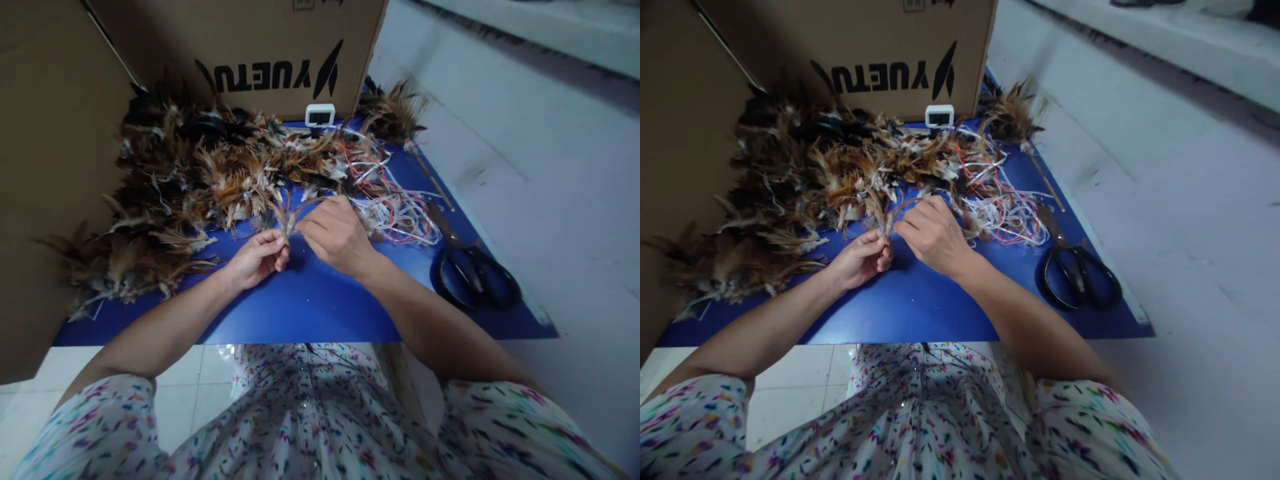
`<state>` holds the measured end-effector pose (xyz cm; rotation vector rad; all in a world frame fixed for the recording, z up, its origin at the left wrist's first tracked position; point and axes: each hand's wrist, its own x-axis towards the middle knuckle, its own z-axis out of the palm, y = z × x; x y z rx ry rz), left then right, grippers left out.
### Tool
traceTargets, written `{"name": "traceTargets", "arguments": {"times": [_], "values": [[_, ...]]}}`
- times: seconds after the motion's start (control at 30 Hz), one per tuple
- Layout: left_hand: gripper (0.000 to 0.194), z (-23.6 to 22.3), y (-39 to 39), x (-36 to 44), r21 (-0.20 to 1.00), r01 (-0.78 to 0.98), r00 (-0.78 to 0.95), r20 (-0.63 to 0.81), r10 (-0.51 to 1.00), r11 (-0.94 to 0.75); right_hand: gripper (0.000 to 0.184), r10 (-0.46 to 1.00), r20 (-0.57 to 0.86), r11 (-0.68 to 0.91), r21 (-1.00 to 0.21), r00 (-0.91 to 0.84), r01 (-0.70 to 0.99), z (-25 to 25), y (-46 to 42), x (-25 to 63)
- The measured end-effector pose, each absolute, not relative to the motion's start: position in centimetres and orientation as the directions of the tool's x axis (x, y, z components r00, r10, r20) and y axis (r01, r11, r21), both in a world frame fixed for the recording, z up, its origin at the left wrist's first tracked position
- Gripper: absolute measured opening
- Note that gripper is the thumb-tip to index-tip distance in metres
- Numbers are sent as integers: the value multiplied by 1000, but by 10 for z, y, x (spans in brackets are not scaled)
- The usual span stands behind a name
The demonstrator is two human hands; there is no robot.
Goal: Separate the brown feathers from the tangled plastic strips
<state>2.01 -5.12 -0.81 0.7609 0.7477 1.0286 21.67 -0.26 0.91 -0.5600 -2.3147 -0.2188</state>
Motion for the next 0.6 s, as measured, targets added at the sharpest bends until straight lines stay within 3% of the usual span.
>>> {"name": "traceTargets", "arguments": {"times": [0.17,0.33,0.47,0.6], "values": [[35,-9,-51,20,834,-445,338,-180,924,325,28,308,680,895,30,-666,445,11,-3,218],[35,-8,-51,20,841,-433,339,-180,923,323,31,243,661,868,178,-710,463,15,-5,218],[35,-8,-51,20,844,-428,335,-183,924,322,32,244,653,872,176,-717,456,16,-6,217],[35,-10,-52,20,844,-428,332,-187,925,324,26,140,710,858,261,-690,442,18,-6,216]]}}
